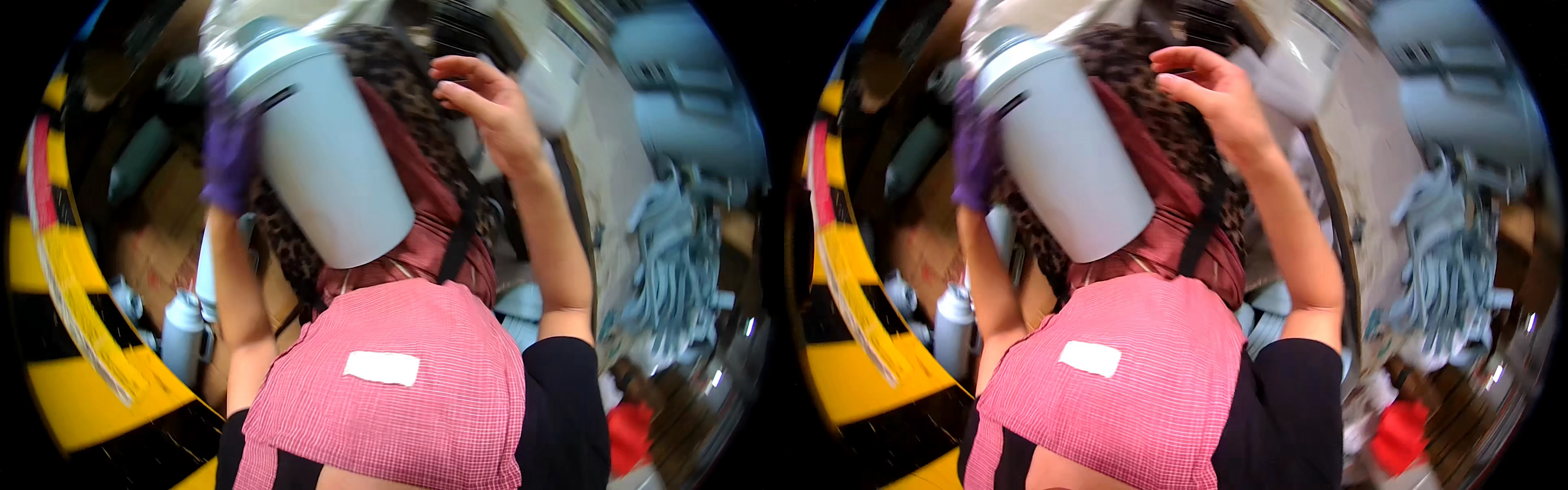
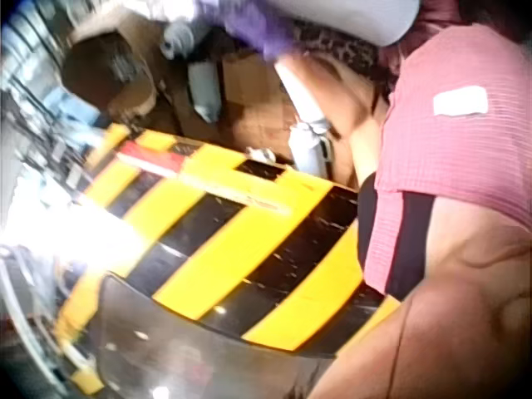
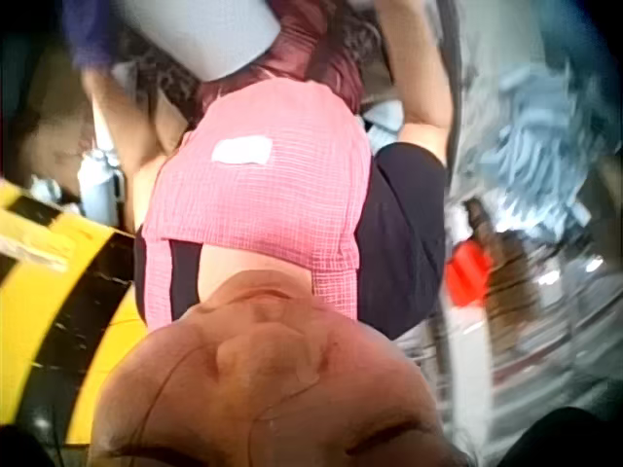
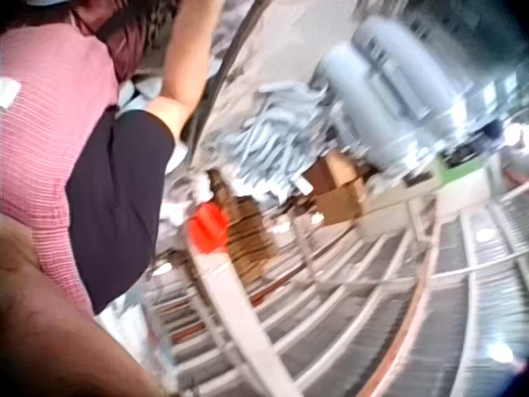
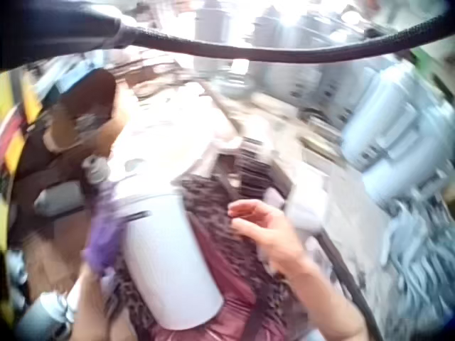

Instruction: The person assembles plastic flasks by hand, inserting white rings into the openings, applying stickers to the sides, and attaching base components.

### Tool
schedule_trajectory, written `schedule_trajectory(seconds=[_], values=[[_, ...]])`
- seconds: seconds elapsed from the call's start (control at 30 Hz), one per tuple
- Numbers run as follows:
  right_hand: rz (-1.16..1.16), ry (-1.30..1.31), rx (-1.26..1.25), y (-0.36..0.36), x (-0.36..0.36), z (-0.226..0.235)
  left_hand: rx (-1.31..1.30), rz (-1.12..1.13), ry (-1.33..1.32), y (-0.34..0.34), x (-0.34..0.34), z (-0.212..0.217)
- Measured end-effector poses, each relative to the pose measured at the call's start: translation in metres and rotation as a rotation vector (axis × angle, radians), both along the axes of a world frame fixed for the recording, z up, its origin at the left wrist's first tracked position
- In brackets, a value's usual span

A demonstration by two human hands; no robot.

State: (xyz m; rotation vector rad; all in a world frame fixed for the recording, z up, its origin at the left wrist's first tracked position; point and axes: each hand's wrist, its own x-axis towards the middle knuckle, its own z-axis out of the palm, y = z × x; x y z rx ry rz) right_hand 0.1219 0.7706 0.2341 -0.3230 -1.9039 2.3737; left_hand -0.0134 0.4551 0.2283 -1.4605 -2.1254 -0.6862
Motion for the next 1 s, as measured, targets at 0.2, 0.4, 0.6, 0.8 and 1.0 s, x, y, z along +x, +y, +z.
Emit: schedule_trajectory(seconds=[0.2, 0.4, 0.6, 0.8, 1.0], values=[[0.153, -0.609, 0.484, 0.108, 0.218, 0.061, 0.604, 0.320, -1.049, -0.013, -0.112, -0.007], [0.198, -1.042, 1.125, 0.032, 0.413, -0.019, -0.544, -0.129, -1.097, 0.045, -0.196, -0.020], [0.044, -0.919, 1.323, 0.014, 0.422, -0.049, -0.603, -0.299, -0.624, -0.013, -0.213, 0.012], [-0.285, -1.371, 1.656, 0.019, 0.437, 0.055, -0.466, -0.173, -0.285, -0.067, -0.198, 0.041], [-0.699, -1.403, 1.093, -0.005, 0.551, 0.035, 0.167, -0.214, -0.905, -0.061, -0.188, -0.017]])
